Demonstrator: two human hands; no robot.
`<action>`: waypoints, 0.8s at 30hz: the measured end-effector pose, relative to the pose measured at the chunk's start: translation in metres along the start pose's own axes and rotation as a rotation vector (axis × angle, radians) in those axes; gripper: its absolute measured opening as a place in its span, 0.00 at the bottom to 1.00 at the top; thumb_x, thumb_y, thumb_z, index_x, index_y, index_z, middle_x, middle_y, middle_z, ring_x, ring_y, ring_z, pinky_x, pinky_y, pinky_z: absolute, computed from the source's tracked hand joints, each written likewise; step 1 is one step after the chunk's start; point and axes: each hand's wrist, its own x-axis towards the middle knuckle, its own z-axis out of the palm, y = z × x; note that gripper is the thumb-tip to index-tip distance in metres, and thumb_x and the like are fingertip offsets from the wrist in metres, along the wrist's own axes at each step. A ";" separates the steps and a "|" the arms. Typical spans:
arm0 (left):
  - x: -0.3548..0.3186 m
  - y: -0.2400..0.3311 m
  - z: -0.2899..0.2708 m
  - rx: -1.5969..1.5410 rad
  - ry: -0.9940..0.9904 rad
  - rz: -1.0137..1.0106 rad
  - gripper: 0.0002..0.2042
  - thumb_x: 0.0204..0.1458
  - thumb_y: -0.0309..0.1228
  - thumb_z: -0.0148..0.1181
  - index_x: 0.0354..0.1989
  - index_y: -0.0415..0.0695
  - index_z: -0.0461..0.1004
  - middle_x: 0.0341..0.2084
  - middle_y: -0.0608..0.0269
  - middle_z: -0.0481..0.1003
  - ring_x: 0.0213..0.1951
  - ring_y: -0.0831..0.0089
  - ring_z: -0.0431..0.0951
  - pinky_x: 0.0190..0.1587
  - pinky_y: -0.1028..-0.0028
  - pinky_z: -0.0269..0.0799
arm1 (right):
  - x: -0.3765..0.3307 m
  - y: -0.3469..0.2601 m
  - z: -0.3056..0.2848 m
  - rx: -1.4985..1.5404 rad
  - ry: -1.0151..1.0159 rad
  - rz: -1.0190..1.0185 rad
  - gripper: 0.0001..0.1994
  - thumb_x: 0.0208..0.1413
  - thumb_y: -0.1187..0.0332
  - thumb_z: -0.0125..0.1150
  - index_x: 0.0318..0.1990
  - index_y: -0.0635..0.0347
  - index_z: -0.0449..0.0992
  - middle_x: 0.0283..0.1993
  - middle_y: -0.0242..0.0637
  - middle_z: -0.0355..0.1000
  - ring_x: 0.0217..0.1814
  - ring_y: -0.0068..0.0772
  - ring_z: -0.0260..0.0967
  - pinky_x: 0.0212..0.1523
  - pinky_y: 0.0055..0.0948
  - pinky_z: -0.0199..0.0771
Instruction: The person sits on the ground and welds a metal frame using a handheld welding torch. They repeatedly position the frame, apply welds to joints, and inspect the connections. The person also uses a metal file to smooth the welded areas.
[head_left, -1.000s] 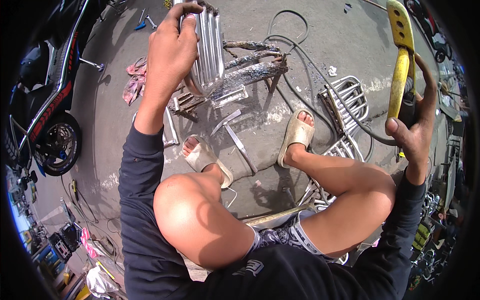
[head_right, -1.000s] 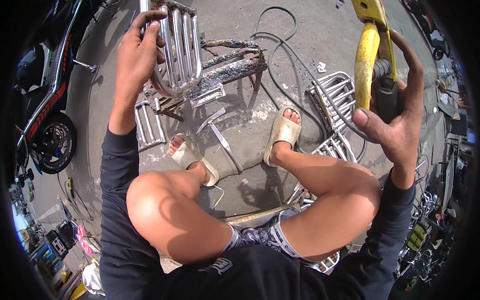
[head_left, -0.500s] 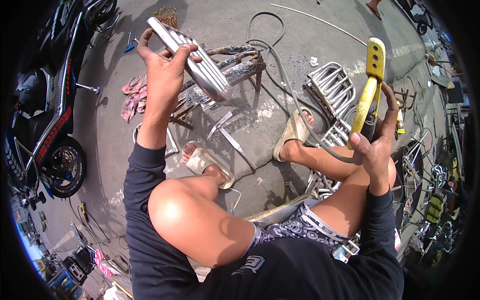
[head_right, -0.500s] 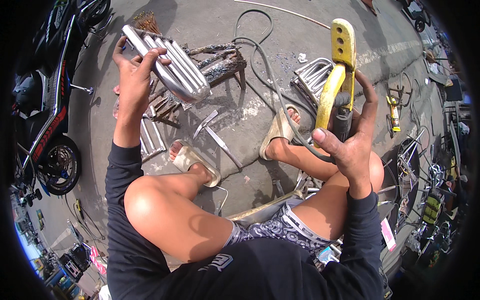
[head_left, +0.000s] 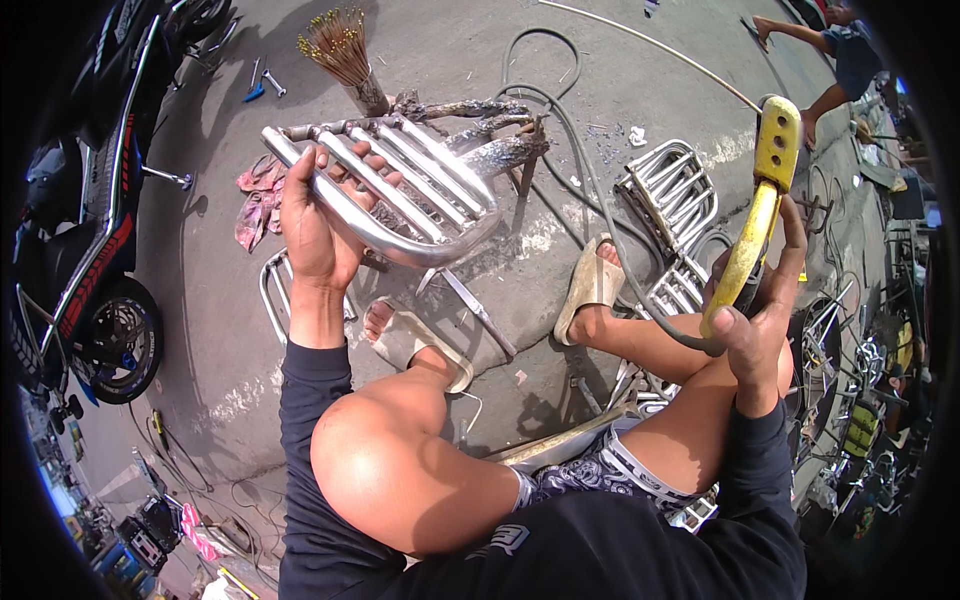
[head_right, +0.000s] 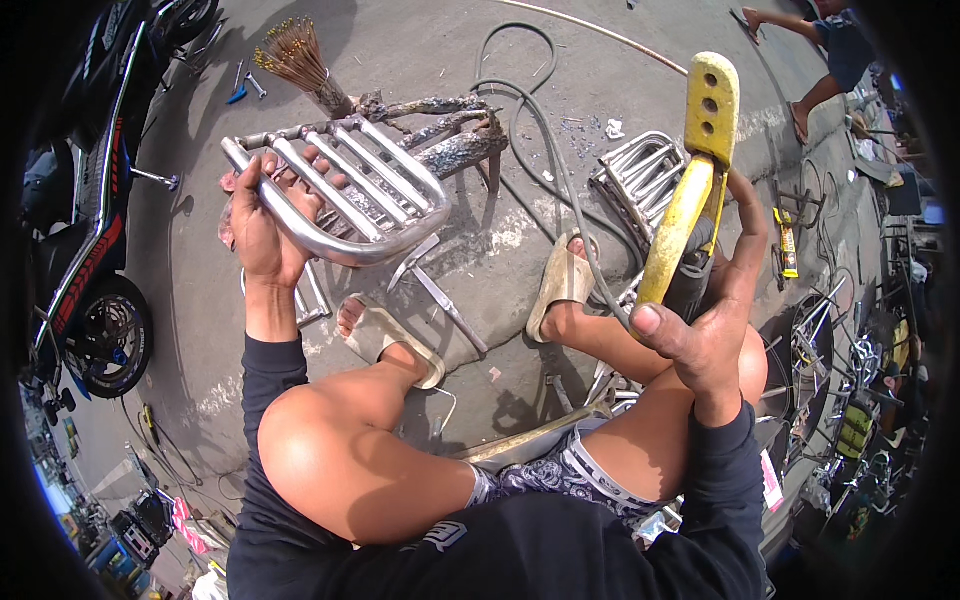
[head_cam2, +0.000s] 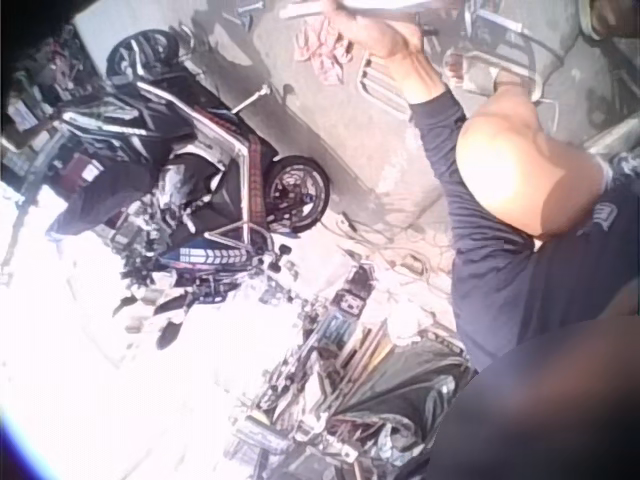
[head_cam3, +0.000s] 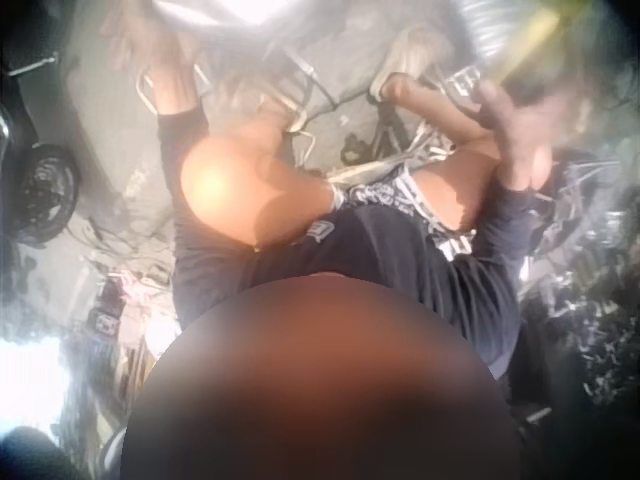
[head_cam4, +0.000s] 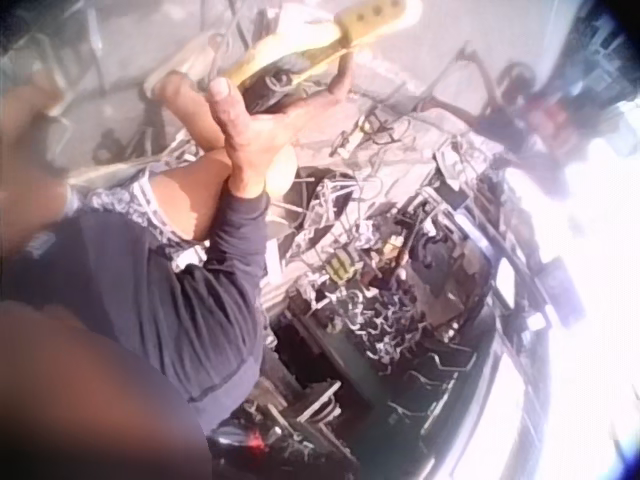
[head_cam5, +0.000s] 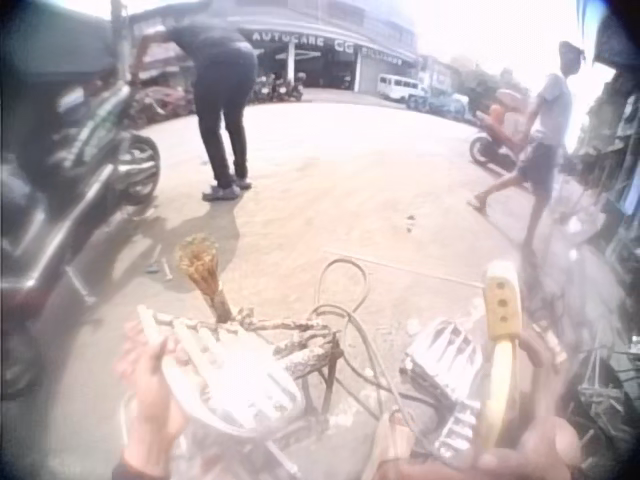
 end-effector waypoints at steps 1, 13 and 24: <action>-0.008 -0.001 0.009 0.051 -0.105 0.018 0.14 0.74 0.45 0.45 0.51 0.48 0.68 0.51 0.49 0.75 0.54 0.55 0.80 0.61 0.43 0.76 | -0.001 0.001 0.004 0.066 -0.014 0.054 0.66 0.34 0.47 0.86 0.79 0.55 0.46 0.35 0.33 0.69 0.29 0.24 0.71 0.31 0.23 0.73; -0.030 -0.042 0.183 0.905 -0.244 0.496 0.23 0.63 0.27 0.65 0.60 0.43 0.58 0.53 0.60 0.65 0.58 0.71 0.69 0.64 0.73 0.62 | 0.018 -0.055 0.067 0.682 -0.249 -0.236 0.54 0.40 0.43 0.86 0.69 0.60 0.57 0.54 0.33 0.62 0.56 0.26 0.63 0.60 0.29 0.67; -0.030 -0.059 0.149 0.529 -0.172 0.251 0.25 0.68 0.50 0.60 0.52 0.39 0.64 0.41 0.58 0.77 0.40 0.73 0.75 0.48 0.69 0.74 | 0.019 -0.051 0.051 0.535 -0.320 -0.284 0.47 0.38 0.52 0.91 0.58 0.63 0.62 0.47 0.31 0.71 0.37 0.12 0.67 0.35 0.14 0.72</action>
